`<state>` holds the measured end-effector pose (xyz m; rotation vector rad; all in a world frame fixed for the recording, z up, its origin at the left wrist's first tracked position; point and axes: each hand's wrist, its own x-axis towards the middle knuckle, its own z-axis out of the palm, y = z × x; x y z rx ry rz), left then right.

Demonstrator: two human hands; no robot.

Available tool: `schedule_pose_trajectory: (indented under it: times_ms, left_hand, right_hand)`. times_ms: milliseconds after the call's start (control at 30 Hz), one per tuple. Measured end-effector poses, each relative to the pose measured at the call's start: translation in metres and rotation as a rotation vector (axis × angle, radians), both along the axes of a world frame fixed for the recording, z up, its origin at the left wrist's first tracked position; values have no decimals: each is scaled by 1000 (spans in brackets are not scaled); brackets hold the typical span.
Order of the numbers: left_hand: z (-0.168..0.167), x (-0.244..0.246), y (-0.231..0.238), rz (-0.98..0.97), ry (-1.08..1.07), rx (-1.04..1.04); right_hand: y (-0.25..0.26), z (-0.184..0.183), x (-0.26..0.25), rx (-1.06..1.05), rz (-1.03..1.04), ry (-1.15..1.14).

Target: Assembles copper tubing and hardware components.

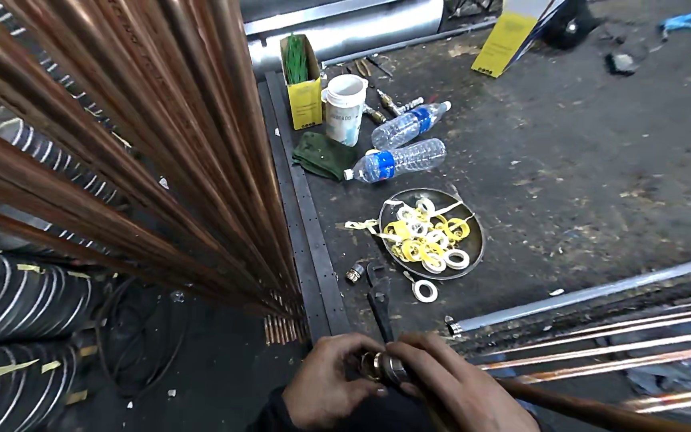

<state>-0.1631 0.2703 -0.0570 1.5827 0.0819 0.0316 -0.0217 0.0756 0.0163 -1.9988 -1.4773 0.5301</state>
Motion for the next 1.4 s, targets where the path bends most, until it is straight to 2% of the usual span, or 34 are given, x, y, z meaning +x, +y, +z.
schedule_pose_trajectory:
  times_ms: [433,500,633,700,867,1033,1167,1400]
  left_hand:
    - [-2,1,-5,-18,-103,-21]
    - [-2,0,-7,8,-109,-107]
    - [-3,-3,-13,121,-156,-403]
    - [-1,-3,-18,168,-191,-450]
    - [15,-4,-26,272,-154,-365]
    - [22,-8,-21,200,-153,-323]
    - [18,-7,-26,259,-185,-388]
    - [18,-7,-22,193,-193,-462]
  right_hand:
    - [6,6,-2,-82,51,-63]
    - [6,10,2,-82,45,-48]
    - [5,13,11,-41,36,-36]
    - [4,16,11,-42,25,-31]
    - [0,19,10,-48,-13,-39]
    - [-4,21,11,-39,-31,-51]
    - [-5,16,5,-35,-42,-53]
    - [-8,15,2,46,-60,-23]
